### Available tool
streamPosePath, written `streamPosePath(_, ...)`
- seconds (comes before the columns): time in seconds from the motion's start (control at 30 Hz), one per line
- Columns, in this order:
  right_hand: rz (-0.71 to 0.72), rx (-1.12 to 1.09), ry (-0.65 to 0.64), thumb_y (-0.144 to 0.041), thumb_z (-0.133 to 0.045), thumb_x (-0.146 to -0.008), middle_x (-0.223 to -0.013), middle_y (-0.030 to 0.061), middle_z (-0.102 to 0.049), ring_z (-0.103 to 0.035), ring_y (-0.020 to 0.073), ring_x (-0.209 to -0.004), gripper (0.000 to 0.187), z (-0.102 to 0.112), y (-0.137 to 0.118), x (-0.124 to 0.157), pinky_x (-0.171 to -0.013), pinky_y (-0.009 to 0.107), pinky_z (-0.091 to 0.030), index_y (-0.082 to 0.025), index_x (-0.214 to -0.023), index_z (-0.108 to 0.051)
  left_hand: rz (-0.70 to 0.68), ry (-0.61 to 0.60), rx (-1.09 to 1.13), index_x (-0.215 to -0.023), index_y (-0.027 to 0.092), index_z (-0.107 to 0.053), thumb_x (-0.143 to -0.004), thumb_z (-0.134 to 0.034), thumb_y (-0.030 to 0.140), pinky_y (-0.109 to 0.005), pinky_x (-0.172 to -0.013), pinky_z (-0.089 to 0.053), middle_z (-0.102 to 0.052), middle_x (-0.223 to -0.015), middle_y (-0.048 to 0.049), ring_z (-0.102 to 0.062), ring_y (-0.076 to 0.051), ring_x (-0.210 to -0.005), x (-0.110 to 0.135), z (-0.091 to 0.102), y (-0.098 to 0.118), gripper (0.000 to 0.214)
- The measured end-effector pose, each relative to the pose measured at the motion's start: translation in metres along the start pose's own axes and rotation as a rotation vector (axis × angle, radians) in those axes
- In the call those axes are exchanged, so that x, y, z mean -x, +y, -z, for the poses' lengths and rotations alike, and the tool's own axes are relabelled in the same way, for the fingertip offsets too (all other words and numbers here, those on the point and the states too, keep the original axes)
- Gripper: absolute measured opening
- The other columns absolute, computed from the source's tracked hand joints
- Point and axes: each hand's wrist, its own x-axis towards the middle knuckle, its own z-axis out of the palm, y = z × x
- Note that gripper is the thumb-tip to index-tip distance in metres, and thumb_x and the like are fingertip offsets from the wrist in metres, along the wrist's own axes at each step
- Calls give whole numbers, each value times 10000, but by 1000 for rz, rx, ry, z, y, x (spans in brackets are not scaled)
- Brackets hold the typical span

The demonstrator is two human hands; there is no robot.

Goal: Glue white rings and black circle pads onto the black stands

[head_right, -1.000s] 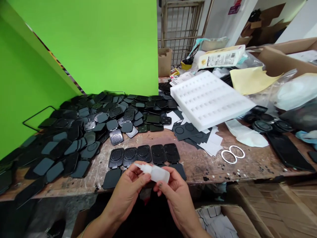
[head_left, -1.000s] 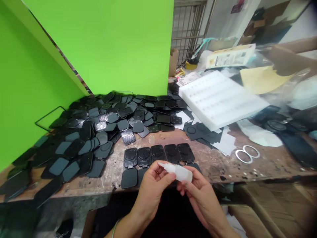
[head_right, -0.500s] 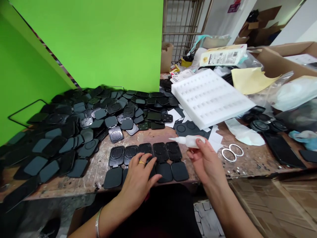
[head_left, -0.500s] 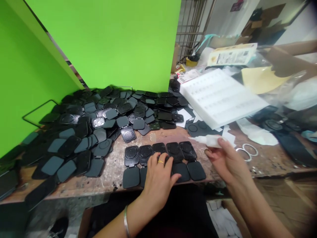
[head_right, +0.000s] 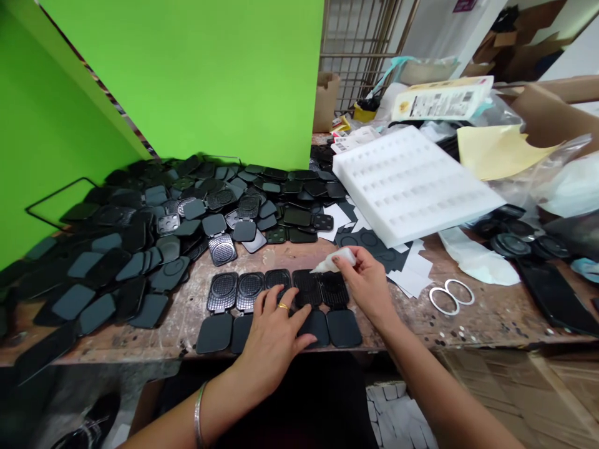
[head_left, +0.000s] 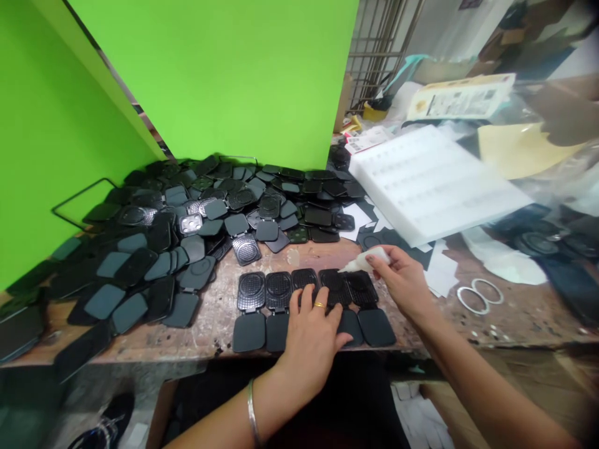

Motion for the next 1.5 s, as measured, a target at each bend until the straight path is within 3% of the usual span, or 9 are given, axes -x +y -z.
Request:
streamPosePath(0.23,27,30,-25,-518,-690,-746,-669,1,-598,-494,135,-573,383,-15,8,-11,-549,270,-406,-164,-884,-643,7,-26,8,-1217,230,-665,-786,-762,395,-579,-1040,-365,-556,-1317,-160,-441,-389,-1273,-1,1,-1,472)
streamPosePath(0.57,101,154,-77,-476,-632,-793,-693,1,-589,-507,149,-611,307,-17,14,-18,-591,278,-413,-180,-872,-619,23,-89,44,-1242,225,-657,-776,-763,398,-528,-978,-419,-579,-1268,-154,-462,-388,-1236,-3,1,-3,508)
streamPosePath(0.73,184,256,-105,-438,-610,-824,-736,13,-611,-520,159,-654,258,-14,7,-16,-618,280,-416,-189,-889,-617,33,-81,46,-1230,220,-662,-760,-779,394,-511,-952,-421,-591,-1235,-144,-466,-381,-1213,-3,0,-2,514)
streamPosePath(1.07,219,390,-230,-411,-597,-831,-725,18,-617,-506,147,-617,224,4,-11,1,-543,254,-385,-189,-841,-630,29,-99,62,-1249,234,-649,-777,-768,404,-491,-954,-406,-584,-1224,-128,-464,-357,-1193,-5,2,-2,516)
streamPosePath(1.2,221,356,-280,-402,-602,-828,-704,5,-600,-497,140,-594,212,-6,-15,6,-538,253,-384,-191,-834,-627,45,-120,79,-1251,229,-651,-773,-775,392,-483,-952,-403,-581,-1212,-126,-464,-350,-1176,-6,4,-2,520)
streamPosePath(1.5,408,362,-263,-316,-574,-831,-738,20,-617,-517,143,-640,146,-41,-22,-9,-588,252,-386,-177,-836,-619,52,-148,113,-1232,226,-664,-771,-777,390,-451,-879,-418,-581,-1144,-118,-483,-329,-1088,-8,9,-2,502)
